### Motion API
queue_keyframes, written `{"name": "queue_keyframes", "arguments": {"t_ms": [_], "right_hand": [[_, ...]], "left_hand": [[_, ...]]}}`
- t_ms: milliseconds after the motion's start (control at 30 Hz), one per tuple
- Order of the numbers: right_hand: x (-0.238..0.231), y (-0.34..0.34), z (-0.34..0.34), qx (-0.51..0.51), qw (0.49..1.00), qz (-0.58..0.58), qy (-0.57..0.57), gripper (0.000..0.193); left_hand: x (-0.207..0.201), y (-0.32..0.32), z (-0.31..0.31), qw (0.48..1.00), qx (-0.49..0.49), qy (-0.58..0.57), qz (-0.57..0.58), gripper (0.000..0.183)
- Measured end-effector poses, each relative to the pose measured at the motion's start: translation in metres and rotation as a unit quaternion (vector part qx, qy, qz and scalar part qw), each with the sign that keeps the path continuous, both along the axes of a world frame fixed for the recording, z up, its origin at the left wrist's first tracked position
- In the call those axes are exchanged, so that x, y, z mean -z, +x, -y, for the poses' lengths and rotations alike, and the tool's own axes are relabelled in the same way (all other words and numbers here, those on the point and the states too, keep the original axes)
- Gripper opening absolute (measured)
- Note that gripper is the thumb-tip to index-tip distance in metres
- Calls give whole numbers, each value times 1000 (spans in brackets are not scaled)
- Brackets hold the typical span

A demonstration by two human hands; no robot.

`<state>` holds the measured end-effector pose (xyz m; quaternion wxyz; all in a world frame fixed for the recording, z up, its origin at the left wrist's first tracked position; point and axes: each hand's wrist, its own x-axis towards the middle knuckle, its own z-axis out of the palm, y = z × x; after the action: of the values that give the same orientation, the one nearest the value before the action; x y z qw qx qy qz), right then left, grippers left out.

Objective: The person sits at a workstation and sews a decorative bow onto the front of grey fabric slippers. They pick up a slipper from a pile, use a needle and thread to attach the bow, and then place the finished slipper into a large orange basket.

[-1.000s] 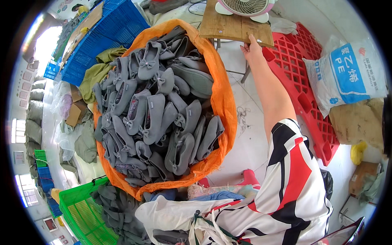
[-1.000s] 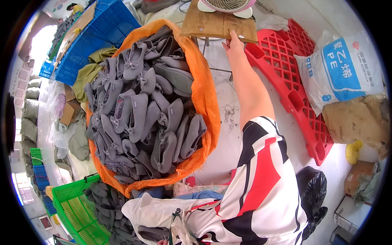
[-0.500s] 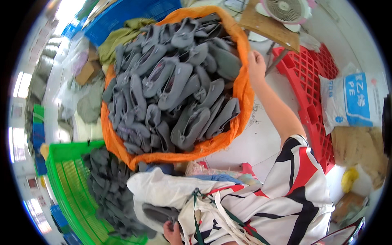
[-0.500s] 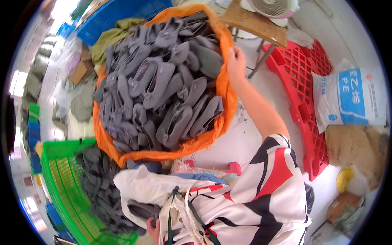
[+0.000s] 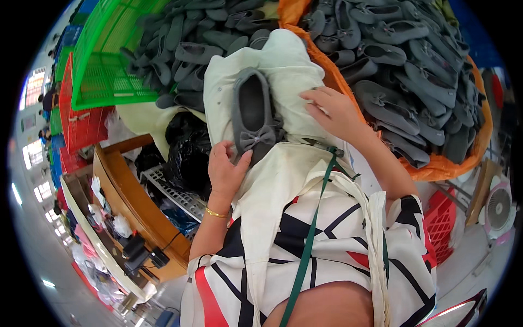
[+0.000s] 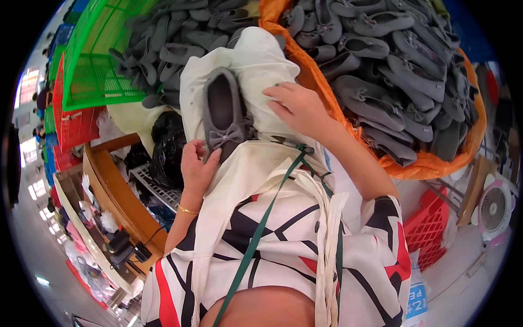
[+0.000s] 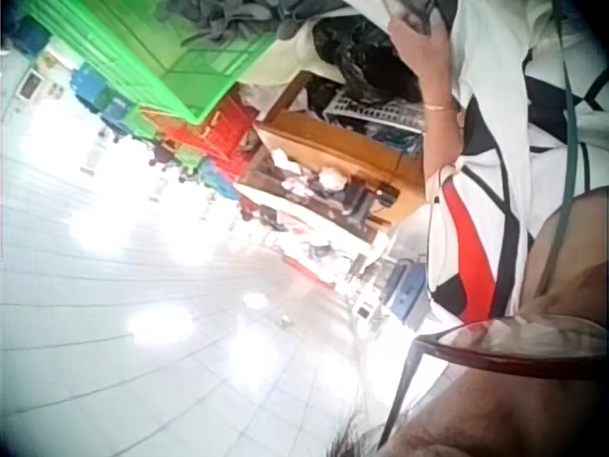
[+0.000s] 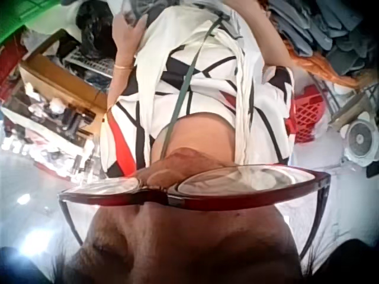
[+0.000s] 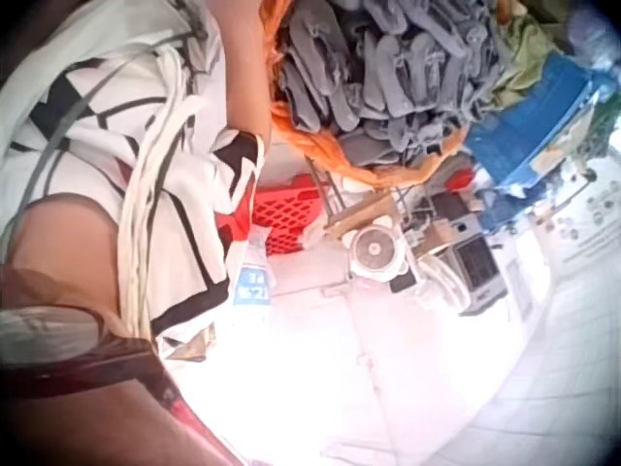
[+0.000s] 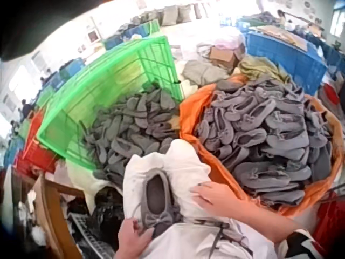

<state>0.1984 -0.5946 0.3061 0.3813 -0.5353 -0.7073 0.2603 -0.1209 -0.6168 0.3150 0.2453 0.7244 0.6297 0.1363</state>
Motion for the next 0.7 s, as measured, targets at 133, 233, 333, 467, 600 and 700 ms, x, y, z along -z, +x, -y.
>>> {"name": "queue_keyframes", "arguments": {"t_ms": [133, 233, 333, 467, 600, 700], "right_hand": [[3, -49, -49, -28, 996, 70, 54, 37], [17, -77, -78, 29, 993, 102, 46, 56], [22, -86, -99, 8, 980, 194, -36, 51], [31, -79, -107, 2, 979, 202, -29, 36], [6, -77, -83, 32, 985, 166, -23, 26], [-17, -85, -54, 6, 983, 162, -83, 16]], "left_hand": [[-1, 1, 11, 986, -70, -148, 39, 42], [7, 6, 7, 983, -71, -167, 9, 45], [9, 4, 2, 977, -91, -179, 75, 42], [17, -18, -8, 973, -151, -40, 173, 33], [-1, -57, -62, 903, -160, -2, 399, 20], [-30, -72, -112, 907, -117, -17, 404, 22]]}}
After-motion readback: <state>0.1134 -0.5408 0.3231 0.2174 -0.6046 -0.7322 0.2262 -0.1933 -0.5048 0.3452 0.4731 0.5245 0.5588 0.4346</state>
